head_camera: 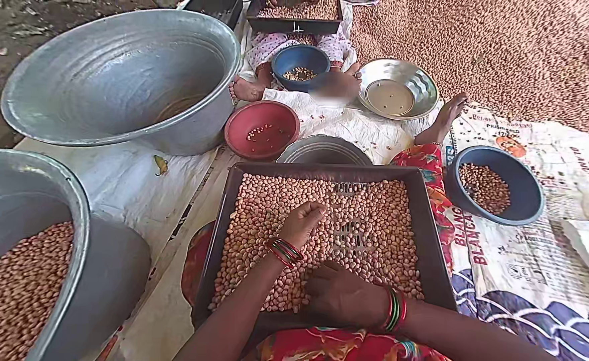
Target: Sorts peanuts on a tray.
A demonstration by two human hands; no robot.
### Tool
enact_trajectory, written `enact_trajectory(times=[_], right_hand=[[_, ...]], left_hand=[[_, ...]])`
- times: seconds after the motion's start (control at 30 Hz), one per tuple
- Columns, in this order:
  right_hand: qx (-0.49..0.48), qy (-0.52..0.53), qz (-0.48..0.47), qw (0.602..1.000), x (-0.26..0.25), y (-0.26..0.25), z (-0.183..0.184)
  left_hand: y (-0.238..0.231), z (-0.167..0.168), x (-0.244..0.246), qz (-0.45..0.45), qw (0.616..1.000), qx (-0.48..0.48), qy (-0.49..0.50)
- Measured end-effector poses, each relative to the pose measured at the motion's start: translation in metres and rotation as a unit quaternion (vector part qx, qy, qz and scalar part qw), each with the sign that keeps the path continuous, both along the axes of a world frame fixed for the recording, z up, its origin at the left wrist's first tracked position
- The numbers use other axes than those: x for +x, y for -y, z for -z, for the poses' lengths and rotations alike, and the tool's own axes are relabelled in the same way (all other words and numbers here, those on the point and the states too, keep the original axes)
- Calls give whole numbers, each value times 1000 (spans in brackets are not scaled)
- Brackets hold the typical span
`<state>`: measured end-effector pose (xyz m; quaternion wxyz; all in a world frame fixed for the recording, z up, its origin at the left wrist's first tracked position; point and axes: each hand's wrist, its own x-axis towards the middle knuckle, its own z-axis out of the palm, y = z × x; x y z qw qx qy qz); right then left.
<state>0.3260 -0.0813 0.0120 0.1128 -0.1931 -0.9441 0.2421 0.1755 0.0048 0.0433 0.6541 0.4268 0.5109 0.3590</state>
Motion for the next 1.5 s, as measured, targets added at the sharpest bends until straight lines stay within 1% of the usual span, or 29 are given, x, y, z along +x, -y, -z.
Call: enact_trajectory(times=[0.1, 0.13, 0.17, 0.2, 0.27, 0.3, 0.33, 0.37, 0.4, 0.47, 0.5, 0.53, 0.57, 0.63, 0.67, 0.73, 0.77, 0.8, 0.83, 0.87, 0.9, 0.97, 1.03, 1.07, 1.17, 1.27, 1.33, 1.4, 1.5], right_hand=[[-88, 155, -6, 984, 43, -2, -22], [-93, 201, 14, 975, 60, -4, -31], [-96, 235, 57, 966, 76, -8, -39], [-76, 243, 123, 959, 93, -14, -45], [-4, 190, 263, 946, 125, -35, -59], [69, 136, 305, 940, 137, -48, -62], [128, 92, 328, 932, 142, -59, -65], [156, 57, 332, 929, 139, -65, -68], [152, 32, 315, 936, 127, -66, -68], [110, 11, 222, 969, 86, -54, -58], [69, 26, 158, 985, 60, -43, -51], [18, 53, 96, 994, 34, -31, -46], [-12, 68, 44, 997, 11, -21, -39], [13, 47, -7, 999, -17, -11, -17], [21, 42, -6, 999, -20, -15, -8], [31, 54, 37, 997, -6, -38, -2], [25, 85, 75, 993, 10, -53, -5], [-5, 122, 124, 985, 29, -69, -13], [-35, 166, 179, 969, 50, -84, -23], [-53, 186, 233, 953, 73, -96, -33], [-41, 169, 284, 943, 96, -102, -38], [23, 92, 356, 930, 131, -105, -45], [63, 22, 387, 920, 145, -100, -55], [69, 4, 396, 916, 146, -96, -60], [58, -4, 393, 918, 143, -90, -62], [47, 5, 382, 923, 137, -85, -56], [51, 3, 373, 926, 134, -81, -56], [57, -7, 369, 928, 136, -77, -56], [15, -10, 394, 919, 143, -68, -61]], left_hand=[[-1, 1, 1, -7, 1000, -17, 8], [-2, 1, 2, -7, 1000, -22, 11], [-3, 1, 4, -7, 1000, -28, 12], [-3, 0, 6, -5, 999, -33, 14], [-1, 0, 9, -4, 999, -37, 15], [0, 0, 10, -6, 999, -35, 17], [1, 0, 10, -9, 999, -31, 20], [1, 0, 10, -16, 999, -27, 23], [2, 0, 10, -25, 999, -24, 24], [2, 2, 9, -47, 999, -12, 25], [1, 2, 9, -56, 998, -8, 26], [1, 2, 9, -66, 997, -5, 30], [0, 2, 9, -75, 997, -2, 35], [1, 3, 8, -88, 995, 0, 44], [1, 3, 6, -90, 995, 2, 46], [2, 1, 3, -91, 995, 8, 45], [2, 1, 2, -91, 995, 13, 44], [1, 1, 1, -87, 995, 17, 43], [0, 1, 1, -83, 995, 19, 43], [-1, 1, 1, -77, 996, 19, 42], [-2, 1, 1, -65, 997, 18, 33], [-5, 1, 0, -35, 999, 17, 3], [-6, 2, -1, 5, 998, 30, -47], [-6, 2, -2, 32, 995, 43, -83], [-6, -1, -3, 117, 971, 77, -192], [-3, -10, -2, 202, 934, 93, -281], [-1, -19, 1, 278, 901, 78, -323], [2, -26, 4, 357, 860, 66, -359], [11, -21, 8, 461, 791, 55, -398]])
